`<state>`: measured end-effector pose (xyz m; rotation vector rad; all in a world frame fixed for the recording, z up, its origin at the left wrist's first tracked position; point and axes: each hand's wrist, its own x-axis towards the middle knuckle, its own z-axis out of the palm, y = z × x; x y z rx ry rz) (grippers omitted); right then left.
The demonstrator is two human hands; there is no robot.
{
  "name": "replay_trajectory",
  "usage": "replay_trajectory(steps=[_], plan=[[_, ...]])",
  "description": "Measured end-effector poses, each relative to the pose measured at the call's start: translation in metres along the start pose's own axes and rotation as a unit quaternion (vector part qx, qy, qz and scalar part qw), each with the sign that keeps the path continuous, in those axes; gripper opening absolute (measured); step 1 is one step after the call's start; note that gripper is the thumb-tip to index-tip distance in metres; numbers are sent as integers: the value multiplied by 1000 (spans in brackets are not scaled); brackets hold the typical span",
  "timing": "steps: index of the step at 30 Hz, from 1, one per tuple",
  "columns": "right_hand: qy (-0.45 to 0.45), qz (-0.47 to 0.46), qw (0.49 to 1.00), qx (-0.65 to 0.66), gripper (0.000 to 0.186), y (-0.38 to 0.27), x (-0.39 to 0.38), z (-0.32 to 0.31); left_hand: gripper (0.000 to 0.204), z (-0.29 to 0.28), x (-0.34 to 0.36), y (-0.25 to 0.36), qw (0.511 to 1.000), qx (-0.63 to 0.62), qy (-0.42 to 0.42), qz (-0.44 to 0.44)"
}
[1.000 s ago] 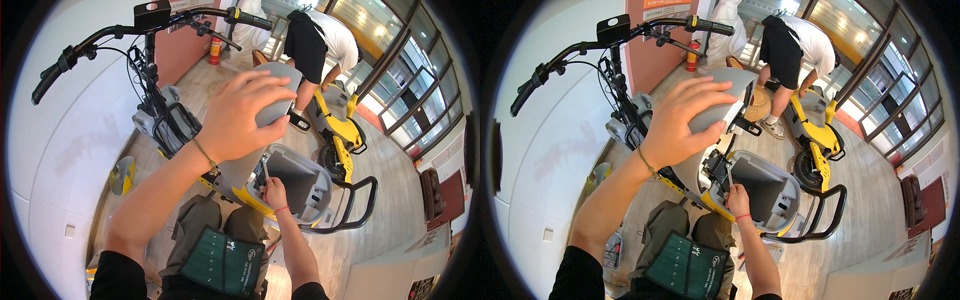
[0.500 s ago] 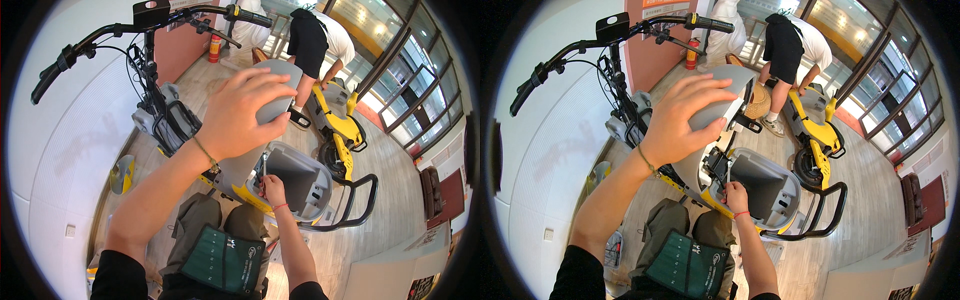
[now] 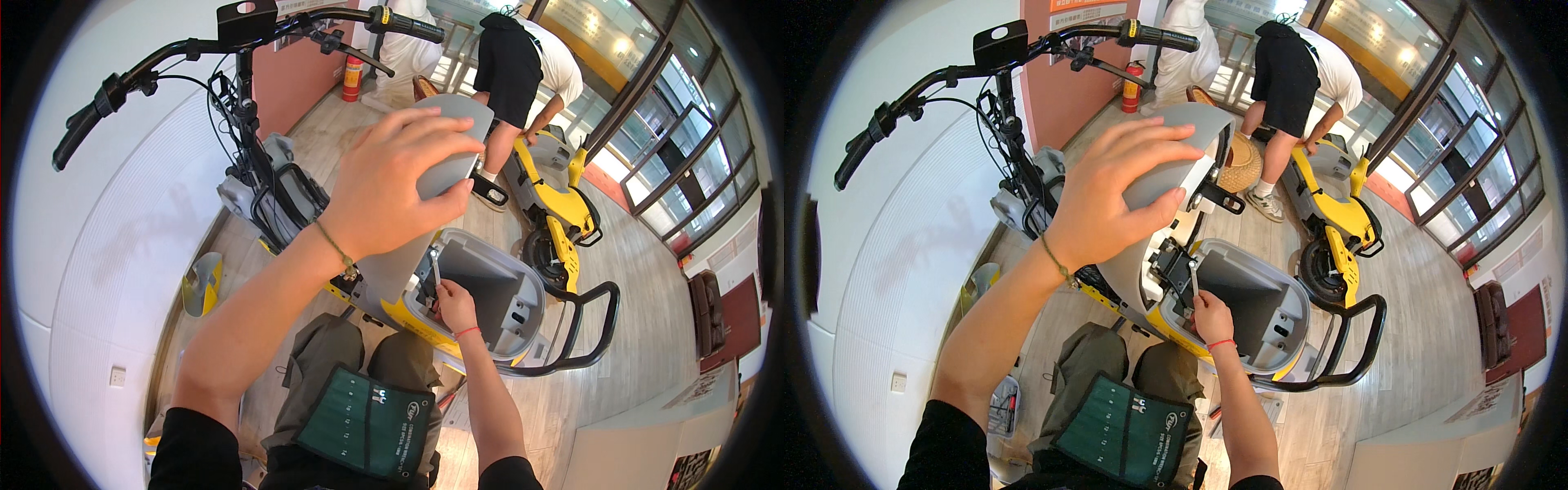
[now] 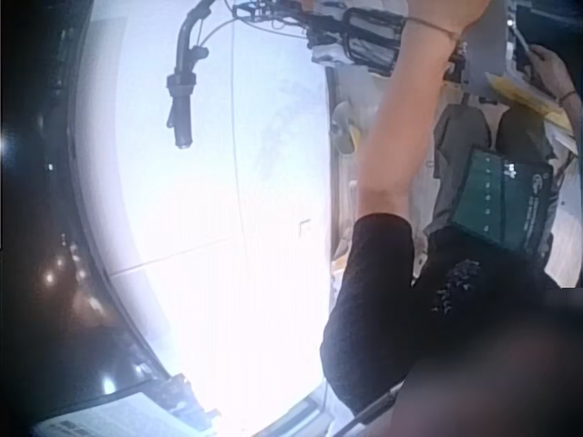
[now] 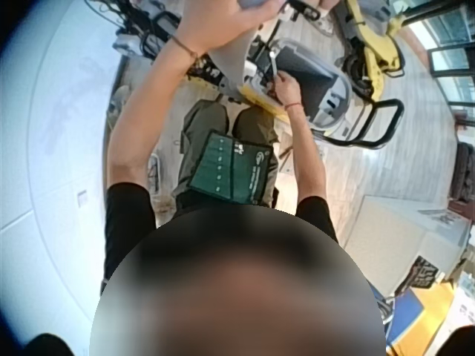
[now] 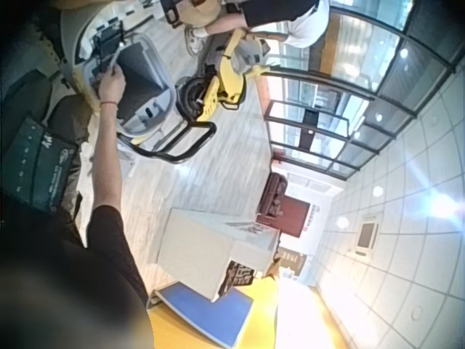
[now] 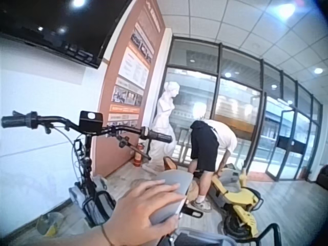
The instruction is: Using a wrench to tighten or loosen components inside a motorcycle storage compartment.
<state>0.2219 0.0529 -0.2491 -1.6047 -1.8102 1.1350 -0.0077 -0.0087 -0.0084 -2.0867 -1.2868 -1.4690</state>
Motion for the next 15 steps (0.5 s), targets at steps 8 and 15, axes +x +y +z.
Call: replay_trajectory(steps=[8,15], plan=[[-30,26,999,-38,32,11,9,-16,37,2,1,1,1000,1,2,4],[54,-92,956,-273,35,12,23,-39,37,-1,0,1,1000,4,3,7]])
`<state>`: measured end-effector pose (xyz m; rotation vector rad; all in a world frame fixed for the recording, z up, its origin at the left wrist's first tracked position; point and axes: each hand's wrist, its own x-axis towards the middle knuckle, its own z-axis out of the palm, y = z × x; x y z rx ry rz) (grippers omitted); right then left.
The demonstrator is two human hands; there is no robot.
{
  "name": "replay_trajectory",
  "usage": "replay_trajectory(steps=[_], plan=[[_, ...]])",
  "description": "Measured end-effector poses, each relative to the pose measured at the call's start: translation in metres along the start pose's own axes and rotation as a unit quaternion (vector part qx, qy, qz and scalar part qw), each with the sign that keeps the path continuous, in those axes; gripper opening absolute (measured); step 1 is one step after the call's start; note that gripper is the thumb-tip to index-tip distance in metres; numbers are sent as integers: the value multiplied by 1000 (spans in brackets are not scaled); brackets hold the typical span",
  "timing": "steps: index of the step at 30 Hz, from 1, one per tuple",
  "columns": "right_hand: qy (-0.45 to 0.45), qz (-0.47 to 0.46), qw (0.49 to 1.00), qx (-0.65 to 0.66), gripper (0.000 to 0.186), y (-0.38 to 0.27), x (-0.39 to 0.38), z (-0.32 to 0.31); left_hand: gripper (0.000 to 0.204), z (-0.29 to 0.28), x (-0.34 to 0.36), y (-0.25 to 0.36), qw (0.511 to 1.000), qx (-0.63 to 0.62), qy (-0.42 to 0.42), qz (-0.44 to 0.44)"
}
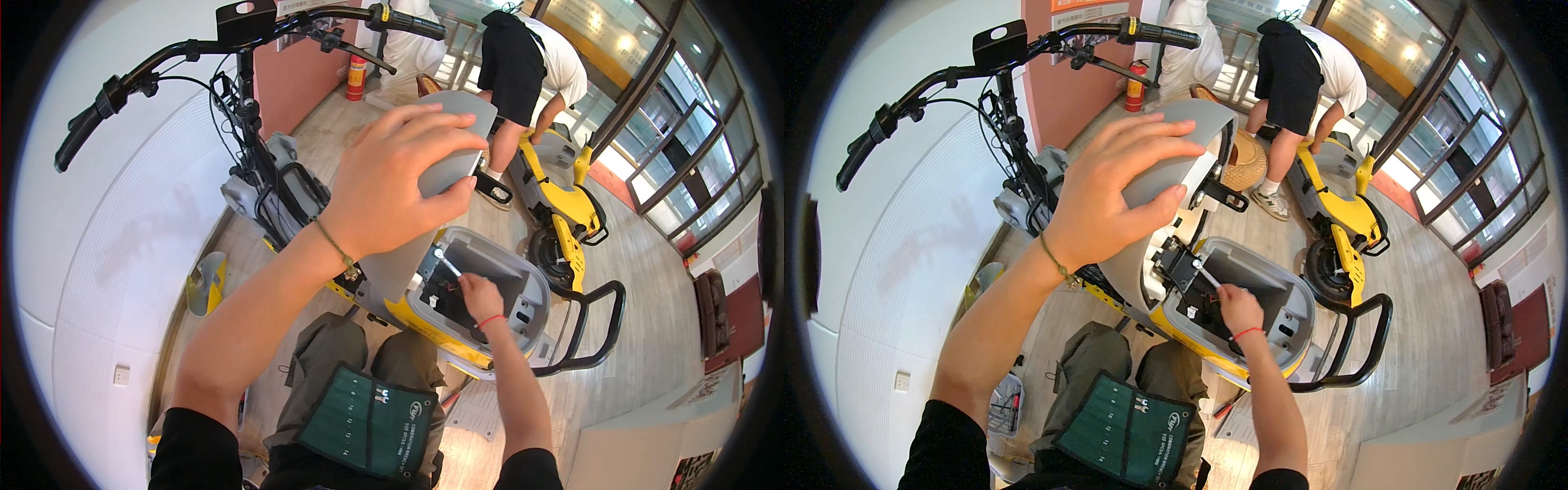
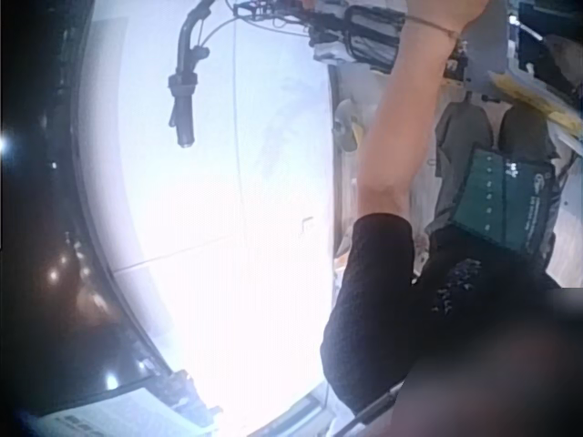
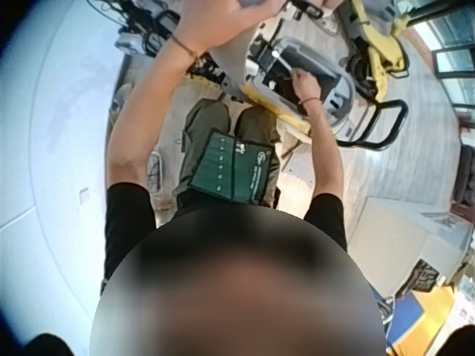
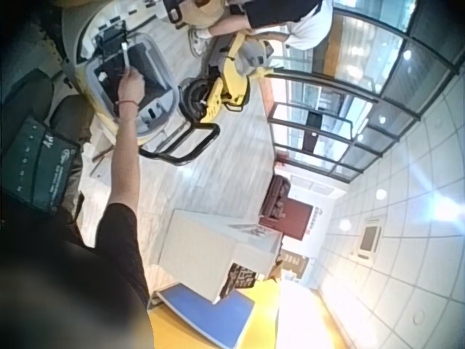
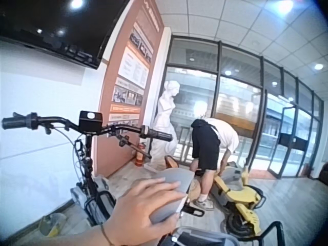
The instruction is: Using a wrench to tighten or loosen components inside a motorcycle storage compartment.
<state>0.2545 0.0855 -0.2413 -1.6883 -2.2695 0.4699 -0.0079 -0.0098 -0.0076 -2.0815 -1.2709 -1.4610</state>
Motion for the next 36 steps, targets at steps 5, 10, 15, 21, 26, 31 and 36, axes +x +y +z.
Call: replay_trajectory(steps=[5,10,15,21,26,31,36], plan=[[104,-149,982,-42,24,28,43,-23,37,3,3,0,1000,-9,-1,4],[43,-153,984,84,19,35,63,-29,37,3,2,0,1000,-10,-3,-3],[49,-153,976,145,20,44,62,-15,37,5,3,1,1000,-19,-5,-5],[20,-152,981,114,22,39,55,-10,35,3,0,-3,1000,-9,6,-11],[132,-199,963,128,19,32,59,-15,35,8,1,-3,999,-23,18,-12],[97,-158,975,120,19,15,35,-20,34,0,-7,-10,999,-19,20,-20],[118,-91,984,99,20,17,-2,7,34,7,-3,-4,999,-23,26,-14]])
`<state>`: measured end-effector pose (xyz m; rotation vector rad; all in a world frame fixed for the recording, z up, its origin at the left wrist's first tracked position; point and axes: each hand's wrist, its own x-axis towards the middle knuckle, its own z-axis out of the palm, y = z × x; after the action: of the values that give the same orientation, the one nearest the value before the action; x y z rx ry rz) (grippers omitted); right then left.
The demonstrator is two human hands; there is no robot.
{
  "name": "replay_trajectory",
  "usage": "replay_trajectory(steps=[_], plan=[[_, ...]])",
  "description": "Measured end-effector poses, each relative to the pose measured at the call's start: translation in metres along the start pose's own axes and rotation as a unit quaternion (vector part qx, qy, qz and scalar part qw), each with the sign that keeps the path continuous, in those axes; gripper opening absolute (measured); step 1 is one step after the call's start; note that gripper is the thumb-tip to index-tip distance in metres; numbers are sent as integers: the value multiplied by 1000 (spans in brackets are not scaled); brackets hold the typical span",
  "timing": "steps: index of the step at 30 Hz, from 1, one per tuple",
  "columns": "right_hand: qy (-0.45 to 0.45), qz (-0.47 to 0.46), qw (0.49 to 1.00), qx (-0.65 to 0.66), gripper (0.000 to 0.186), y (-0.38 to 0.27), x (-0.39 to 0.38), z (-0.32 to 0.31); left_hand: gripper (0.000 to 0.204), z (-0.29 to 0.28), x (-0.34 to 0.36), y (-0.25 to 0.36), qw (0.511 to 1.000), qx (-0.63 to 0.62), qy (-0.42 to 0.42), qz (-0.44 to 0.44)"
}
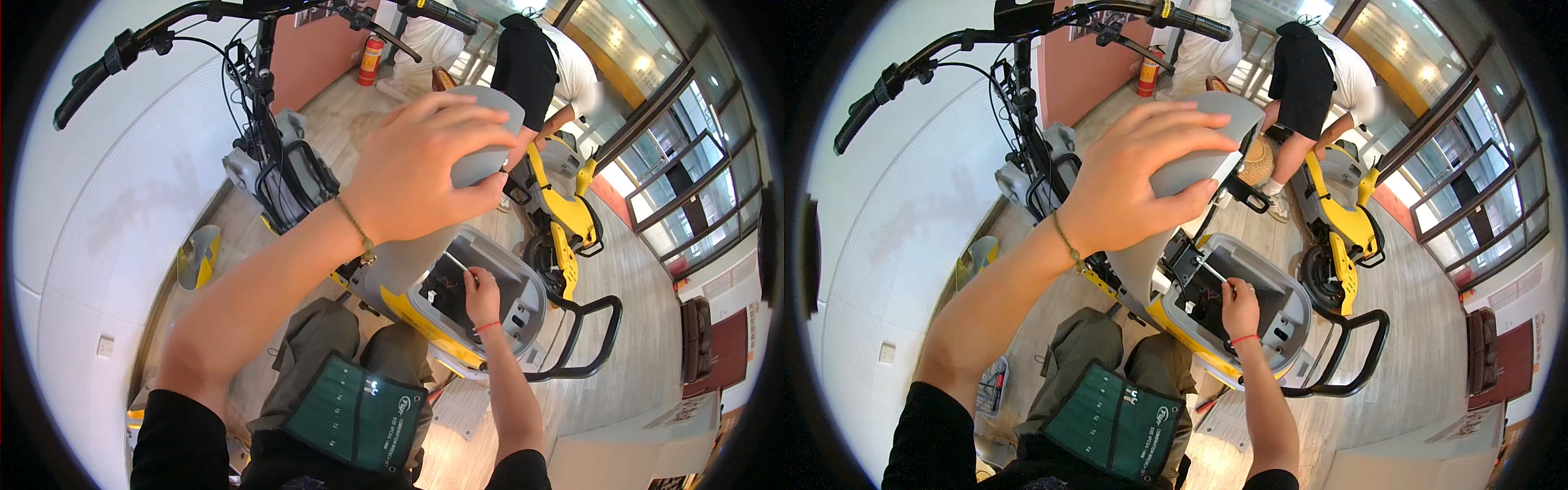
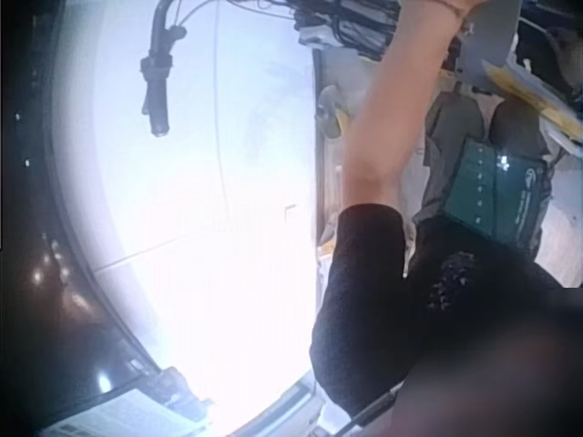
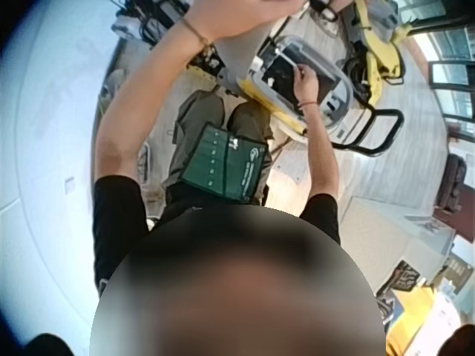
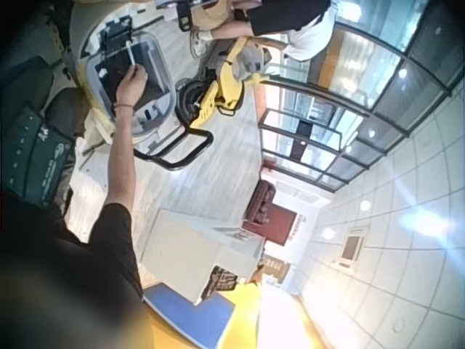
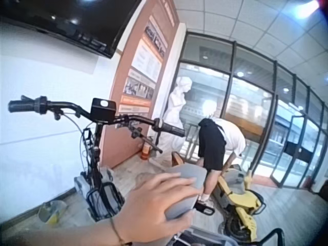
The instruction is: Using a wrench to tighten or loosen components inside a motorcycle storage compartment.
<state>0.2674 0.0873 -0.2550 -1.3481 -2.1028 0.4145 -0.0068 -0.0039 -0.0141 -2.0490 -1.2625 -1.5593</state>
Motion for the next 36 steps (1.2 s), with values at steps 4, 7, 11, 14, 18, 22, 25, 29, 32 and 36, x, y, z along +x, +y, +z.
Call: replay_trajectory(steps=[4,7,11,14,18,22,25,29,32,36], plan=[[-17,60,998,-2,26,-16,-13,14,34,0,1,-1,1000,0,0,6],[-44,97,994,31,33,-22,-18,16,33,-2,1,-2,1000,6,-8,4],[-40,59,997,20,37,-25,-18,12,34,-3,0,-3,1000,10,-7,1],[-82,61,992,-77,38,-36,-20,4,34,-4,-1,-2,1000,12,-6,1],[-67,25,995,-65,36,-35,-22,2,34,-2,0,-1,1000,10,-5,2],[-74,21,991,-111,35,-45,-23,0,34,-2,0,0,1000,13,-5,1],[-83,7,984,-156,34,-48,-24,3,34,-3,0,1,1000,16,-6,0],[-80,-15,981,-179,36,-41,-23,4,35,-2,0,1,1000,13,-7,1],[-98,-31,973,-206,38,-32,-16,-2,35,-3,0,2,1000,11,-9,-1],[-91,-86,967,-220,33,-12,3,-12,35,-5,0,1,1000,17,-12,1]])
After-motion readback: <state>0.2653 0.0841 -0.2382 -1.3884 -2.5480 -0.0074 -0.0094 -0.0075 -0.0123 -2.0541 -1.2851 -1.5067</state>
